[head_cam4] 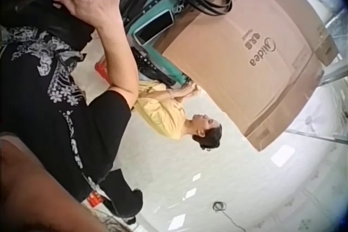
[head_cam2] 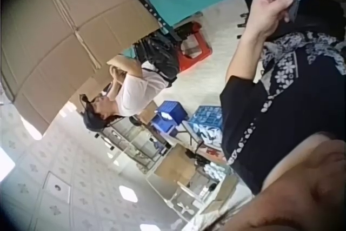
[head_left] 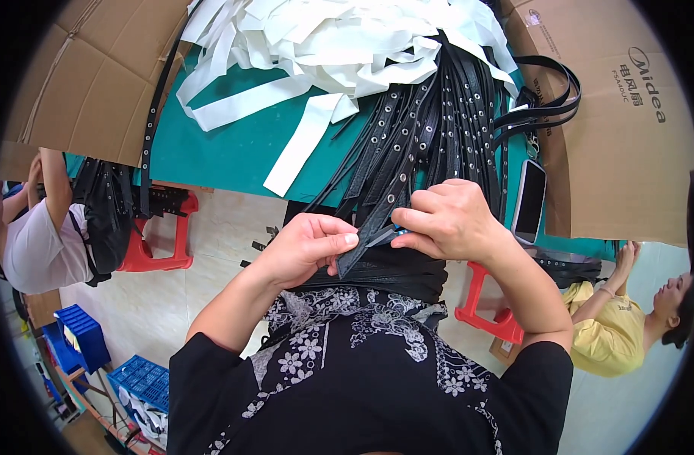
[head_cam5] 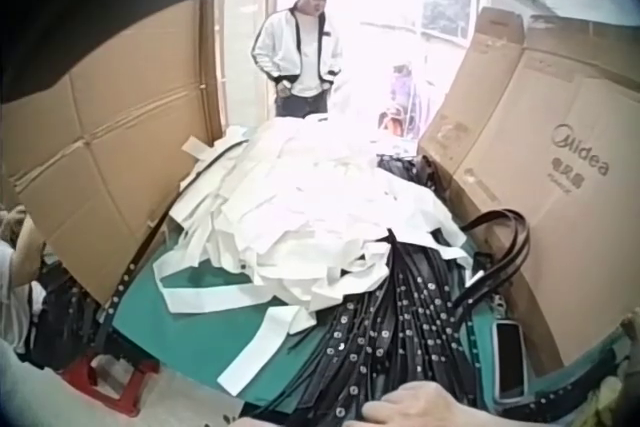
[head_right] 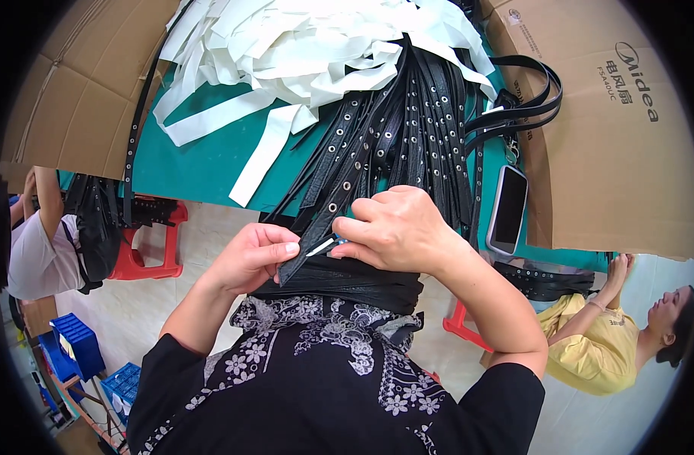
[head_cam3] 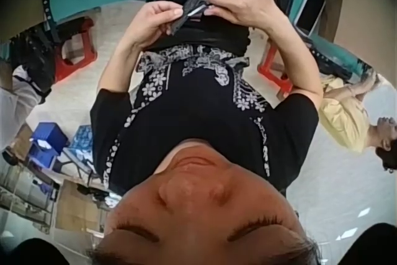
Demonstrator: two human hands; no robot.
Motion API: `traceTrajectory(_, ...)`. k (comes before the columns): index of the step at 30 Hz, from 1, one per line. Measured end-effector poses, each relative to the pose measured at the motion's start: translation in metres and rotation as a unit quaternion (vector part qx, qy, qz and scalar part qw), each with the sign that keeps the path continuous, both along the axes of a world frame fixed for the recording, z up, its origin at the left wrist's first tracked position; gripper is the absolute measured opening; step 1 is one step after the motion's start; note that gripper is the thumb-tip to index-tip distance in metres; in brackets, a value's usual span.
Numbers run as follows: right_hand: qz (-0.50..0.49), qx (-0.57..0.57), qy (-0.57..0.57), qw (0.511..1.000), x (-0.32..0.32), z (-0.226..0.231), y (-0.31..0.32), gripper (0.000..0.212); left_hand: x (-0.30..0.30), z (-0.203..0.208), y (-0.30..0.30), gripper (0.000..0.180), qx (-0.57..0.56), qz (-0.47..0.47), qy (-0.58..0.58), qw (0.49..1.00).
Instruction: The worker is assembling belts by attaching and trimming white lining strips onto black belt straps.
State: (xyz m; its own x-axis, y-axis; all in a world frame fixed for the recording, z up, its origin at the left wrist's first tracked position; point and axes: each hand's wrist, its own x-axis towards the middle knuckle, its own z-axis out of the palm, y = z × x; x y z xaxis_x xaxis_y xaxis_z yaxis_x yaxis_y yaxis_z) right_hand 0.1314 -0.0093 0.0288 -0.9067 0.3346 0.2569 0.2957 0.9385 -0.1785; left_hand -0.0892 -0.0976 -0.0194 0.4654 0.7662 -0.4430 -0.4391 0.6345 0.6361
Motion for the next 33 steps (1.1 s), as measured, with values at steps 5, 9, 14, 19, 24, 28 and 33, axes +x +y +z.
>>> traceTrajectory(5,0.005,-0.020,0.011,1.000,0.000,-0.002,0.001,0.026,0.001,0.000,0.000,0.015,-0.013,-0.003,-0.005,1.000)
traceTrajectory(9,-0.057,-0.131,0.082,0.986,0.000,-0.012,0.001,0.023,0.001,-0.001,-0.002,0.010,0.027,0.017,0.035,0.999)
traceTrajectory(14,-0.103,-0.171,0.057,0.978,0.002,-0.007,-0.019,0.024,-0.005,-0.009,-0.004,0.009,0.062,0.014,0.093,0.994)
traceTrajectory(19,-0.074,-0.164,0.025,0.983,-0.005,-0.014,-0.039,0.026,-0.007,-0.014,0.000,0.010,0.072,0.009,0.105,0.992)
traceTrajectory(24,-0.065,-0.166,0.009,0.984,-0.009,-0.020,-0.040,0.025,-0.004,-0.016,-0.001,0.011,0.057,0.015,0.092,0.994)
traceTrajectory(28,-0.072,-0.166,0.011,0.983,-0.009,-0.019,-0.041,0.025,-0.001,-0.013,0.000,0.012,0.063,0.017,0.098,0.993)
traceTrajectory(33,-0.071,-0.133,-0.001,0.989,-0.011,-0.016,-0.040,0.025,-0.001,-0.014,0.000,0.012,0.042,0.016,0.075,0.996)
